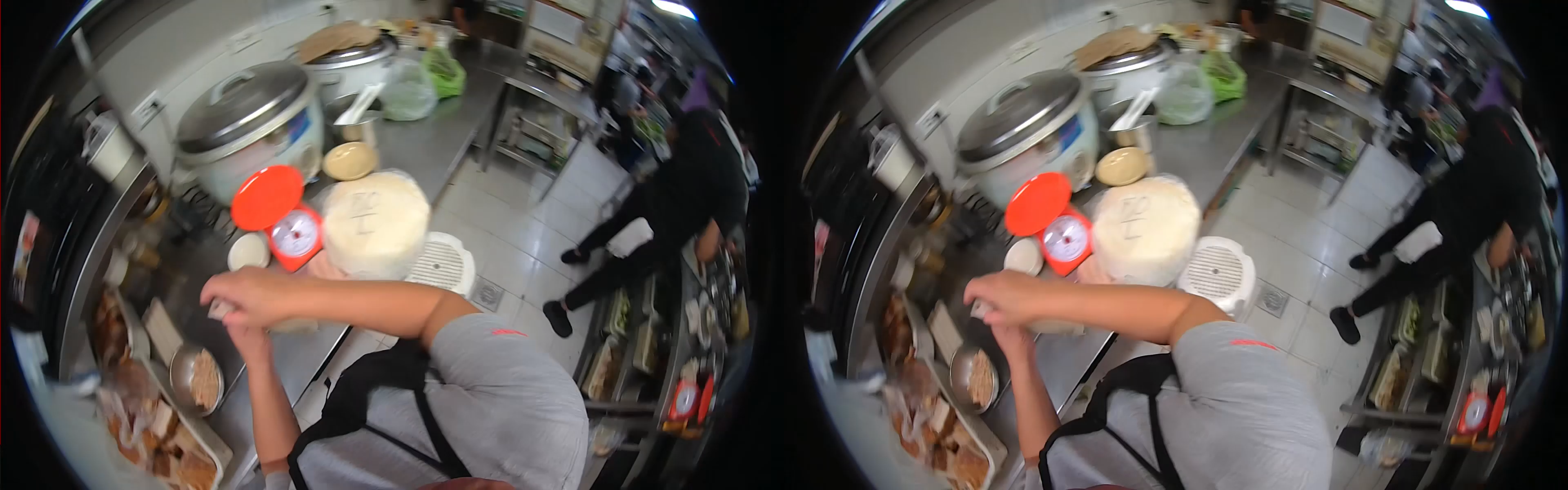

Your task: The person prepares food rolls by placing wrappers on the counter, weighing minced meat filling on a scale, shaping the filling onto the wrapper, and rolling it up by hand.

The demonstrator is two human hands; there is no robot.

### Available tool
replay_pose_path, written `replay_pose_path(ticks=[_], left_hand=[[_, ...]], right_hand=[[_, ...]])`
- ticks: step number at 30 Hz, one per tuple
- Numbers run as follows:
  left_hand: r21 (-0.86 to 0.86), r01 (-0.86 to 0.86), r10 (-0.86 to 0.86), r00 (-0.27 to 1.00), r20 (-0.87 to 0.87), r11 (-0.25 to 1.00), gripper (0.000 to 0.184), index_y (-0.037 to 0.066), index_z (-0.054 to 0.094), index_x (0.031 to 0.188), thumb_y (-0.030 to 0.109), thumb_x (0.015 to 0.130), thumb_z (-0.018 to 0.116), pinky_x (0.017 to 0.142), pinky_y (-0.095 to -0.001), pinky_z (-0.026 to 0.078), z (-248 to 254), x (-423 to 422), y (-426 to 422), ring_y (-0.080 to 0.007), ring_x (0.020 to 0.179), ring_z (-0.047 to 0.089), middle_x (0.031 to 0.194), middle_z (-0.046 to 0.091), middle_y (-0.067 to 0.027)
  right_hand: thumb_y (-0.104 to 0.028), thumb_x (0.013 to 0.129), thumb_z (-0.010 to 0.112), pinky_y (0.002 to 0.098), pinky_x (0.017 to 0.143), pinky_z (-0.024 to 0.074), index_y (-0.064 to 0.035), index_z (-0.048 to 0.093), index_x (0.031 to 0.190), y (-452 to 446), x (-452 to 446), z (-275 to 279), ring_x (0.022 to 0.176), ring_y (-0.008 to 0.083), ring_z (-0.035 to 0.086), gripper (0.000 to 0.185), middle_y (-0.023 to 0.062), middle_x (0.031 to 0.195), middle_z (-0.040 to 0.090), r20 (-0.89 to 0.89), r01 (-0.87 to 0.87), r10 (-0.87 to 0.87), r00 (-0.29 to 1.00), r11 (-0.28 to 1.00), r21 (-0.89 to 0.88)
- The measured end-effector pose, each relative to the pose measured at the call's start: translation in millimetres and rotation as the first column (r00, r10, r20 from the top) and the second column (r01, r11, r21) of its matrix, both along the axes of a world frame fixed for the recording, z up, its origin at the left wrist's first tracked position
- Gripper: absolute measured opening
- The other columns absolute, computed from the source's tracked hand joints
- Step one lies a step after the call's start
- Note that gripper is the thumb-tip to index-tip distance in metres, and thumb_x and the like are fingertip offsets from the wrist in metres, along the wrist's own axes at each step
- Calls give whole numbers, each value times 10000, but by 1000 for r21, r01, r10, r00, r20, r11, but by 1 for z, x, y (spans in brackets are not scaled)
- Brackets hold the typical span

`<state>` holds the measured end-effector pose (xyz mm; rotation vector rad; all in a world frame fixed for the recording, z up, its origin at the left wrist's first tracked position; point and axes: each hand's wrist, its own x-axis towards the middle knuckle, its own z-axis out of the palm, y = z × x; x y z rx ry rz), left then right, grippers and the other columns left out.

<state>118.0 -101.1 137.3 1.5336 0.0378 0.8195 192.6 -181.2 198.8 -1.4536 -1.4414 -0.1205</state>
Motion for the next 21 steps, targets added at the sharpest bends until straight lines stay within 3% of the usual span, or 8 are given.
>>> replay_pose_path(ticks=[1,2,3,4,5,7,12,21], left_hand=[[98,4,-3,1000,-17,995,292,3,542,1052,195,833,551,755,-281,437,0,-2,10,-142,897,551,986,583,-54],[260,20,20,988,-151,965,269,12,563,1020,192,819,569,739,-284,442,-44,0,47,-137,876,553,978,584,-46],[13,-33,34,997,-65,999,247,32,560,1005,180,809,582,712,-285,448,-12,3,21,-130,807,558,940,585,-37],[-9,-108,106,986,-127,994,207,37,548,966,130,790,605,666,-268,455,5,2,14,-109,738,549,878,572,-24],[-13,-121,117,981,-152,993,178,36,531,933,77,778,609,616,-242,455,12,0,13,-83,692,527,818,550,-10],[-202,-16,0,997,-75,979,151,48,495,911,73,799,593,628,-255,482,0,5,21,-90,658,547,800,548,-24],[-39,-159,153,980,-131,987,149,32,484,926,35,805,572,584,-249,482,5,7,18,-90,639,547,799,549,-28],[-2,-65,64,995,-80,998,185,35,492,952,-3,782,551,601,-231,472,1,-3,27,-83,737,535,850,550,-26]], right_hand=[[-142,688,596,358,698,468,-60,526,1044,0,0,-1,837,263,580,372,122,917,572,8,-29,28,1000,996,85],[-130,710,597,331,719,461,-52,519,1080,-12,-2,11,845,232,564,387,115,894,559,-143,-78,69,987,995,-55],[-81,730,590,315,742,451,-26,516,1075,-11,4,-3,840,217,549,357,109,883,549,-181,-52,59,982,998,44],[-19,745,566,324,757,447,-11,514,1069,-16,5,-9,848,229,549,328,112,907,546,-190,-36,65,980,988,152],[7,749,545,323,747,447,-21,529,1053,-21,12,-16,847,232,548,305,113,916,540,33,58,-67,997,974,219],[53,703,524,326,715,444,-31,547,1047,-31,13,-21,829,260,540,355,122,891,530,75,91,-102,992,986,137],[102,641,501,339,696,436,-45,560,1062,-27,5,-25,808,280,527,450,128,928,502,111,85,-98,989,989,122],[77,650,539,352,695,430,-68,588,1021,-5,-3,-19,803,268,521,402,91,915,514,262,46,-74,962,992,113]])
